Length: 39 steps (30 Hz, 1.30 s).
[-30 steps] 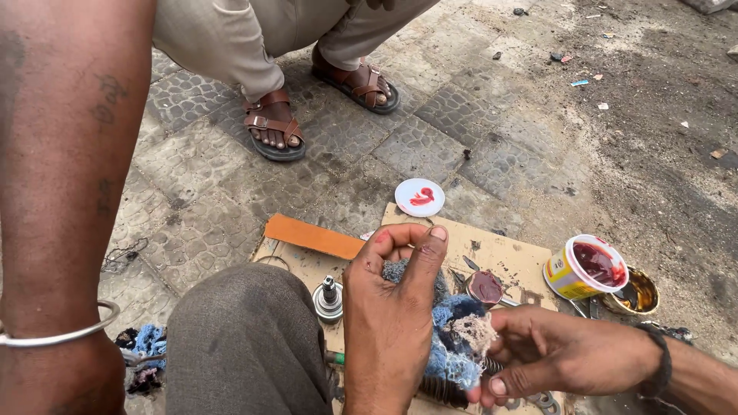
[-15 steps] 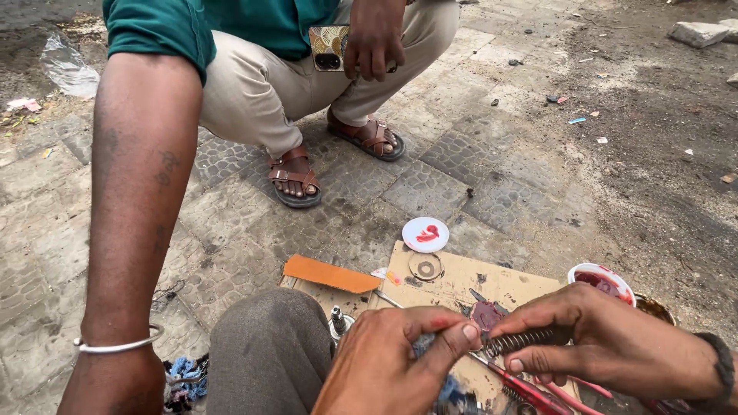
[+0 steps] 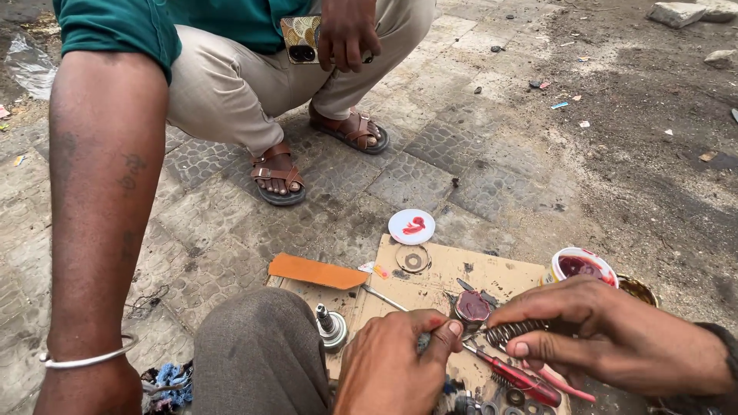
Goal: The person cleans CV joint parts with rags, then packs red grease by hand into the joint housing, working it around the interior. The person fits a spring, seats the joint cage, and presses the assembled joint onto the axle shaft while a second person steadies the parts.
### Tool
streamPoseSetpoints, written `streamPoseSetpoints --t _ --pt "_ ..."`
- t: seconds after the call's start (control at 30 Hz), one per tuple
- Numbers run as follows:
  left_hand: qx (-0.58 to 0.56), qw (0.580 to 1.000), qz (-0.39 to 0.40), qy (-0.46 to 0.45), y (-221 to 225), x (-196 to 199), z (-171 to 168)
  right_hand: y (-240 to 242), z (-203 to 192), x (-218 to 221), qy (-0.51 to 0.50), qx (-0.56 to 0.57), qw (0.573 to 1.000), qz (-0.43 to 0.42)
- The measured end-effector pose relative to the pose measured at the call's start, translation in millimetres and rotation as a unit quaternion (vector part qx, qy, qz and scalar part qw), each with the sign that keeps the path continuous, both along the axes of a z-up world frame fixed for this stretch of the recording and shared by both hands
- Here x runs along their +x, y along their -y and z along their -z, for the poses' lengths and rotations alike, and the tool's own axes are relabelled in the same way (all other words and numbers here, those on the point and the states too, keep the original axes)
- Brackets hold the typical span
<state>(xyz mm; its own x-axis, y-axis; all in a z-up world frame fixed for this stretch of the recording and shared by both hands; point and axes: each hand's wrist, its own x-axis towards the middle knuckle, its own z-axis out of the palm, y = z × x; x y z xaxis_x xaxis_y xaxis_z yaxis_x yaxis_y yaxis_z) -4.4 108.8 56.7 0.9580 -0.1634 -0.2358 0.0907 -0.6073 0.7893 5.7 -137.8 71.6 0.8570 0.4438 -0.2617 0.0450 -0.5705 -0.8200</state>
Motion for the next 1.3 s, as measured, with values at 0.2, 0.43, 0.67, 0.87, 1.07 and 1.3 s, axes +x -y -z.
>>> streamPoseSetpoints --t 0.2,0.43,0.67,0.87,1.07,1.3 --pt "-0.092 0.932 0.35 -0.034 -3.2 -1.6 37.4 24.7 28.6 36.7 0.048 -0.165 0.969 0.175" --pt "0.283 0.937 0.191 -0.08 -30.7 6.2 29.9 30.1 102.3 52.8 0.121 -0.241 0.963 -0.009" --pt "0.197 0.924 0.281 -0.17 -36.7 1.6 2.2 13.8 142.2 69.0 0.09 -0.306 0.946 0.048" --pt "0.174 0.933 0.251 -0.188 -52.2 6.9 6.1 13.9 160.1 86.9 0.168 -0.292 0.941 -0.013" --pt "0.156 0.928 0.27 -0.204 -59.6 7.4 12.7 -1.4 146.9 88.2 0.069 -0.387 0.919 0.013" --pt "0.13 0.933 0.278 -0.189 -60.0 5.1 16.5 19.6 160.0 94.3 0.096 -0.362 0.927 0.033"
